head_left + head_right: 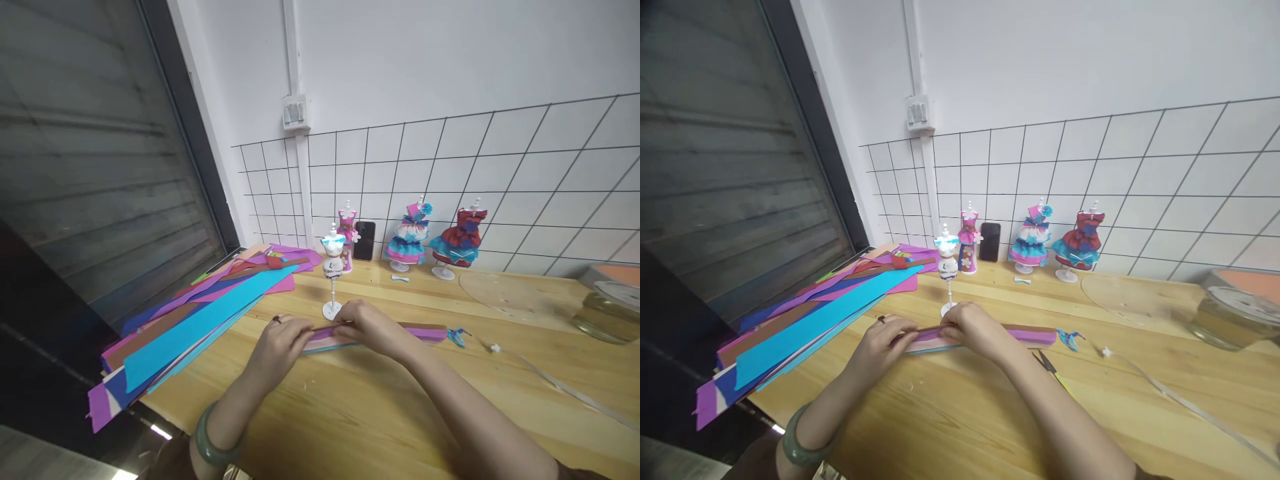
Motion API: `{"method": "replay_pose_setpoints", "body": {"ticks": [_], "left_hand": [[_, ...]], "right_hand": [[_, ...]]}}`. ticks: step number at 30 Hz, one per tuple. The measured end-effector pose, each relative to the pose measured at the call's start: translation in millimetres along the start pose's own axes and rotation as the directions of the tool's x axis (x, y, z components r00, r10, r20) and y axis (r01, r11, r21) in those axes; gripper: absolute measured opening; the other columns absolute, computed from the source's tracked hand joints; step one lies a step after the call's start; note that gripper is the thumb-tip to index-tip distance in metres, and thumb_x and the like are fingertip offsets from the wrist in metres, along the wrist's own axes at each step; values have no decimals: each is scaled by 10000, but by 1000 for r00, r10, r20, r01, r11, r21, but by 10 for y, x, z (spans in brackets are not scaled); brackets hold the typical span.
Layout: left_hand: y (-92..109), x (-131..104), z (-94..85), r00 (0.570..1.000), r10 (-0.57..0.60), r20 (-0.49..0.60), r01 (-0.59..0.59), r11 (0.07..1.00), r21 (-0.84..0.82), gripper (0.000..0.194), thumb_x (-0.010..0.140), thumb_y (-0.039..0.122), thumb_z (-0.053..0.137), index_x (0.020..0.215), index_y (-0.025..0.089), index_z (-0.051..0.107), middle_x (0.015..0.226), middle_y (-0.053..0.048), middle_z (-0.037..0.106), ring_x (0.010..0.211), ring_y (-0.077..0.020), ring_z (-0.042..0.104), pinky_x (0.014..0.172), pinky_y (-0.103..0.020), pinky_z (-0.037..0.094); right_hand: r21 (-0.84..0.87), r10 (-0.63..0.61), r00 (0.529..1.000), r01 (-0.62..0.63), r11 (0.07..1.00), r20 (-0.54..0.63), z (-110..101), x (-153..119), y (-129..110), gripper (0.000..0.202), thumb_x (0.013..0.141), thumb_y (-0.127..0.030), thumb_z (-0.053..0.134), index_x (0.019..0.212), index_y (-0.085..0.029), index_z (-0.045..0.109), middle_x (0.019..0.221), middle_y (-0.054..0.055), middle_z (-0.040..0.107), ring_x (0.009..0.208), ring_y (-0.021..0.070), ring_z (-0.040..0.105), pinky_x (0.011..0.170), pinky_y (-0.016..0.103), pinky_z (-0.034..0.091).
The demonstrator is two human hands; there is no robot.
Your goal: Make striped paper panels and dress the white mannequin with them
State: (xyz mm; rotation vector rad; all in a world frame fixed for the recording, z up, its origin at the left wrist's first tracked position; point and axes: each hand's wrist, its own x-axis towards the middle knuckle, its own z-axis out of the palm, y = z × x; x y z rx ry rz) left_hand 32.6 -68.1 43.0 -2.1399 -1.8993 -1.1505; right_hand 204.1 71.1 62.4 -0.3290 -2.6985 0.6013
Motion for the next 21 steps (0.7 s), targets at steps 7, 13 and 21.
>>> {"method": "replay_pose_setpoints", "body": {"ticks": [7, 13, 21], "left_hand": [[-351, 302, 229, 875, -473, -104, 313, 716, -624, 409, 834, 444, 425, 1097, 138, 493, 884, -84, 653, 790, -161, 609, 718, -288, 459], [-638, 735, 851, 844, -532, 72, 472, 672, -571, 574, 650, 279, 680, 1153, 83, 484, 986, -142, 627, 848, -176, 604, 773, -298, 458], [-632, 890, 1175, 910, -400, 108, 407, 812, -419, 265, 754, 325, 537, 807, 93, 653, 749, -78, 667, 693, -169, 605, 601, -249, 440]], "right_hand": [[-10, 283, 959, -283, 959, 1, -438, -156, 223, 249, 782, -377, 505, 639, -193, 592, 571, -21, 536, 508, 104, 414, 463, 230, 278], [90, 323, 940, -333, 938, 114, -737, -343, 393, 232, 736, -408, 554, 653, -193, 564, 585, -36, 509, 523, 101, 410, 465, 221, 289], [143, 269, 888, -341, 929, 373, -418, -227, 469, 224, 663, -328, 626, 834, -187, 654, 730, -2, 642, 627, 140, 541, 526, 219, 374]]}}
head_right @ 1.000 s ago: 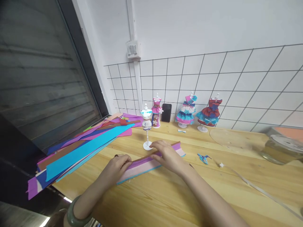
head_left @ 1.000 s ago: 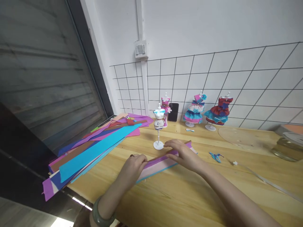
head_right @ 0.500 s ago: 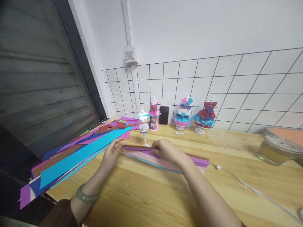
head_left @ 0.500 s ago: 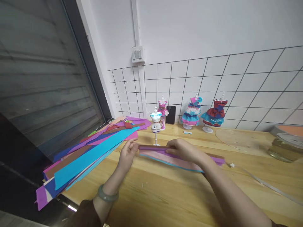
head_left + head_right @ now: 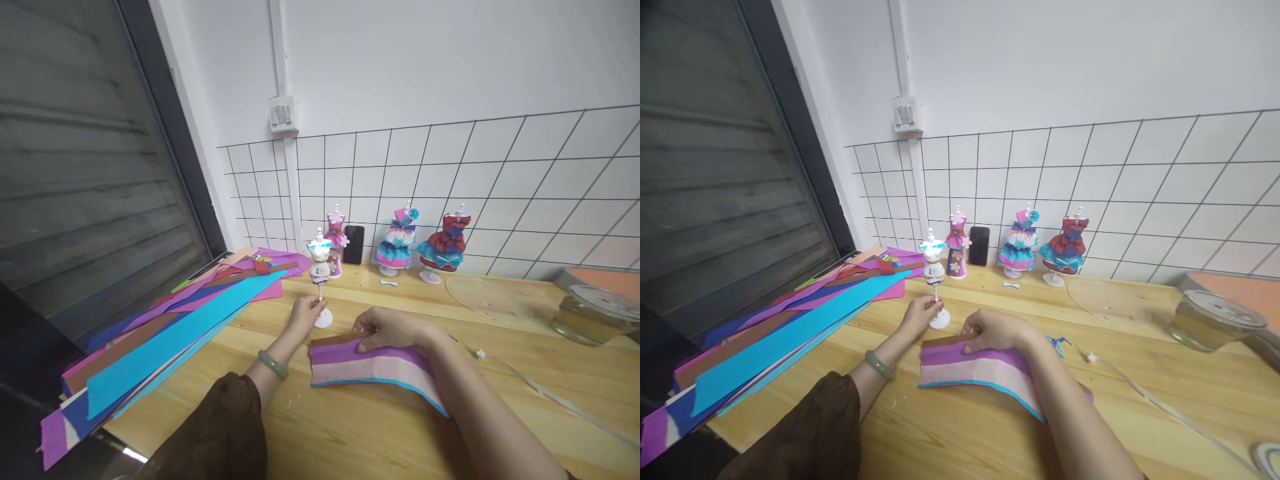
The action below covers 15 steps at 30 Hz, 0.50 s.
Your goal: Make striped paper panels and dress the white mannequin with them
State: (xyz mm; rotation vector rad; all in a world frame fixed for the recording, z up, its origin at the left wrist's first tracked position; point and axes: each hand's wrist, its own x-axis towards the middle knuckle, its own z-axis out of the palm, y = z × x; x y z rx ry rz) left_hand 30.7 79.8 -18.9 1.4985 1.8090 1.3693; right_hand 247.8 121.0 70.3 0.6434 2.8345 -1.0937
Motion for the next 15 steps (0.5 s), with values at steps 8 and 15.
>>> {"method": "replay_pose_setpoints", "body": {"ticks": [8, 15], "left_hand": [[-176, 3, -261, 995, 7, -99, 4, 994, 106, 301, 785, 368, 464, 717, 131, 637, 665, -24, 632, 640, -139, 555, 578, -227, 388], [-330, 16, -195, 995, -17, -94, 24, 997, 74, 293, 766, 299, 519, 987, 139, 626, 835, -58, 665, 774, -157, 602, 678, -249, 443]], "right_hand": [[-141, 220, 959, -246, 959, -180, 84, 247, 421, 286, 703, -237, 572, 979, -185, 624, 909, 62, 665, 787, 189, 597, 626, 249, 409], [-165, 231, 958, -259, 952, -172, 177, 348, 517, 252, 710, -151, 517, 933, -183, 629, 919, 63, 662, 807, 186, 591, 667, 257, 407]]}}
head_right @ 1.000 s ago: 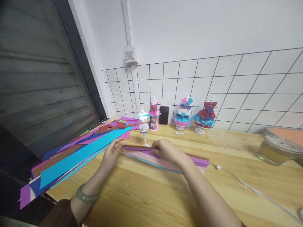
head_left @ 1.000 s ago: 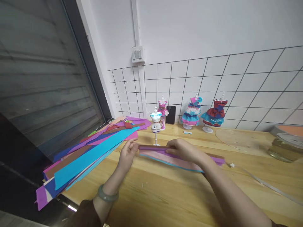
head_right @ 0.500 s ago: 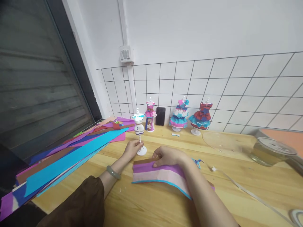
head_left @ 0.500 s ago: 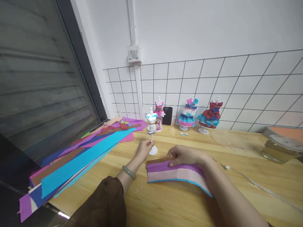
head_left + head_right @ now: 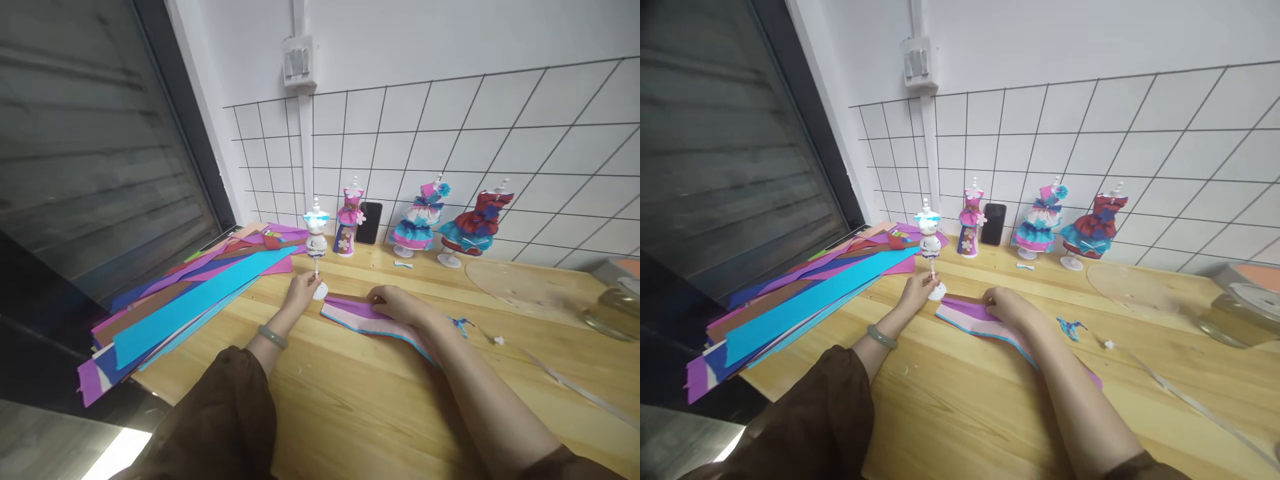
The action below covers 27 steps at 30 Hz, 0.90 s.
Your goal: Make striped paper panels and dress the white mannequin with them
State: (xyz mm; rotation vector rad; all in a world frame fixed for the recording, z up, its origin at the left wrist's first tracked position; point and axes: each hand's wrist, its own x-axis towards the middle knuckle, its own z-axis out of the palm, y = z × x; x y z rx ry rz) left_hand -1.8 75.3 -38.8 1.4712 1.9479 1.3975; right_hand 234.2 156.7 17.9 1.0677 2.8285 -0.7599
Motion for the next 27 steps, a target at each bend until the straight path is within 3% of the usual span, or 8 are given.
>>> {"method": "replay_pose_setpoints", "body": {"ticks": [5, 9, 11, 14, 16, 18, 20, 27], "left_hand": [[56, -27, -49, 1000, -12, 26, 13, 1000, -21, 269, 705, 263, 607, 951, 152, 607, 872, -57, 653, 772, -147, 598, 688, -249, 459], [152, -71, -280, 998, -25, -58, 33, 991, 132, 439, 628, 463, 667, 923, 152, 575, 850, -55, 619, 749, -159, 564, 675, -274, 446], [208, -128, -391, 998, -56, -29, 60, 983, 171, 458, 647, 561, 604, 855, 154, 583, 791, -41, 608, 719, -160, 553, 652, -277, 435], [324, -263, -473, 976, -104, 192, 104, 995, 9, 496, 662, 579, 579, 891, 140, 597, 777, -44, 621, 719, -163, 570, 656, -275, 435], [418, -359, -477, 918, -41, 393, 130, 971, -201, 534, 658, 525, 624, 1019, 134, 580, 860, -65, 644, 799, -179, 592, 716, -283, 444], [496, -429, -462, 868, 60, 494, 156, 910, -385, 536, 673, 463, 647, 1092, 140, 564, 964, -82, 647, 914, -199, 585, 802, -305, 436], [533, -460, -448, 862, 83, 500, 197, 854, -482, 489, 678, 420, 661, 1073, 141, 591, 999, -85, 650, 970, -214, 573, 858, -332, 422], [398, -352, -599, 931, -60, 361, 272, 772, -575, 426, 618, 366, 719, 968, 133, 651, 932, -92, 679, 889, -227, 614, 851, -384, 439]], "right_hand": [[18, -68, 997, 69, 997, -26, -42, -30, -29, 210, 730, -171, 488, 888, -179, 626, 837, 49, 654, 727, 168, 570, 623, 255, 389], [126, -134, 991, 131, 983, 20, -125, -104, -74, 204, 748, -303, 506, 860, -172, 615, 742, 22, 606, 654, 149, 513, 570, 252, 369], [202, -155, 987, 145, 969, 37, -185, -161, -117, 266, 742, -382, 528, 876, -167, 607, 716, 8, 572, 644, 138, 484, 572, 251, 364], [338, -199, 977, 161, 927, 81, -272, -257, -218, 389, 718, -498, 549, 903, -159, 591, 684, -14, 524, 622, 117, 448, 576, 246, 353], [424, -237, 966, 172, 889, 105, -307, -306, -301, 438, 701, -548, 553, 897, -158, 579, 674, -26, 501, 607, 103, 426, 572, 241, 341], [487, -270, 956, 182, 854, 116, -314, -329, -377, 450, 691, -566, 560, 884, -159, 571, 675, -32, 490, 607, 95, 413, 579, 241, 336], [522, -288, 950, 185, 833, 123, -301, -328, -430, 455, 686, -563, 572, 897, -160, 570, 695, -29, 499, 627, 97, 418, 600, 245, 341], [470, -281, 943, 169, 866, 178, -310, -318, -355, 367, 704, -496, 593, 830, -151, 591, 725, -17, 520, 647, 106, 423, 604, 245, 336]]}}
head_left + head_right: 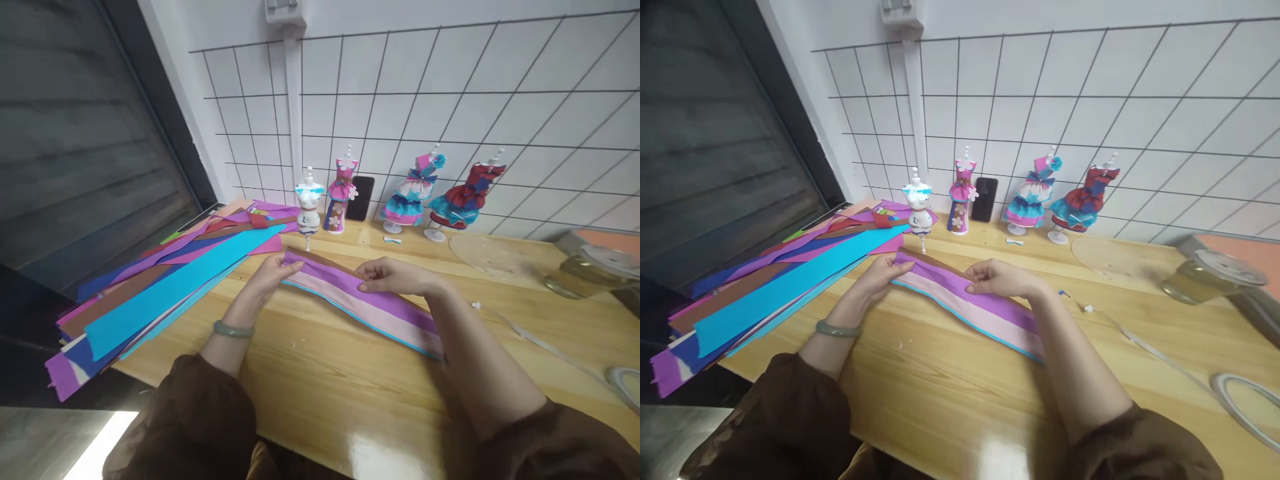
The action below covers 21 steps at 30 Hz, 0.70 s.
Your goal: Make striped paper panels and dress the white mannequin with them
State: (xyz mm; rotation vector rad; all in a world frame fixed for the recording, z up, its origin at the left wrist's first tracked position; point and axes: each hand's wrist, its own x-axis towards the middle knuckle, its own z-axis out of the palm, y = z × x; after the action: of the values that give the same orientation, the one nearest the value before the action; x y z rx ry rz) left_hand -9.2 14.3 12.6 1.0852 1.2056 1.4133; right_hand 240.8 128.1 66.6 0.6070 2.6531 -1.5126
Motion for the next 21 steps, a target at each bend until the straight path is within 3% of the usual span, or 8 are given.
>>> {"method": "replay_pose_setpoints", "body": {"ticks": [4, 9, 12, 17, 21], "left_hand": [[60, 7, -236, 993, -8, -116, 10, 1000, 13, 476, 541, 373, 763, 951, 152, 659, 904, -76, 688, 828, -219, 627, 831, -374, 449], [8, 26, -473, 965, -18, -261, 87, 963, 254, 484, 487, 397, 772, 890, 152, 662, 912, -66, 683, 884, -236, 609, 814, -350, 452], [-62, 47, -559, 930, 23, -366, 142, 897, 418, 506, 491, 363, 761, 943, 169, 643, 984, -51, 665, 999, -243, 564, 843, -335, 437], [-121, 34, -629, 939, 58, -339, 158, 803, 574, 431, 522, 290, 718, 930, 170, 649, 920, -39, 677, 920, -229, 597, 779, -292, 460], [-119, 1, -680, 928, 40, -370, 271, 607, 747, 414, 562, 270, 670, 963, 173, 627, 934, -66, 671, 897, -256, 603, 737, -306, 460]], "right_hand": [[80, 96, 994, -99, 992, 48, -114, -72, 141, 410, 661, -467, 647, 926, -156, 606, 774, -5, 571, 674, 113, 470, 628, 249, 358], [126, 205, 978, -208, 970, 34, -221, -86, 417, 532, 586, -394, 724, 1033, -146, 577, 716, -9, 597, 627, 101, 494, 582, 234, 363], [114, 246, 969, -247, 962, 19, -227, -44, 548, 513, 597, -357, 709, 1041, -141, 573, 711, -7, 612, 637, 106, 519, 601, 235, 391], [-53, 316, 945, -321, 946, -81, -140, 81, 665, 412, 595, -247, 670, 989, -150, 600, 715, -1, 639, 636, 122, 550, 599, 237, 416], [-178, 320, 939, -339, 924, -125, -85, 145, 694, 361, 602, -167, 610, 962, -150, 608, 745, 2, 656, 663, 138, 576, 597, 231, 428]]}}
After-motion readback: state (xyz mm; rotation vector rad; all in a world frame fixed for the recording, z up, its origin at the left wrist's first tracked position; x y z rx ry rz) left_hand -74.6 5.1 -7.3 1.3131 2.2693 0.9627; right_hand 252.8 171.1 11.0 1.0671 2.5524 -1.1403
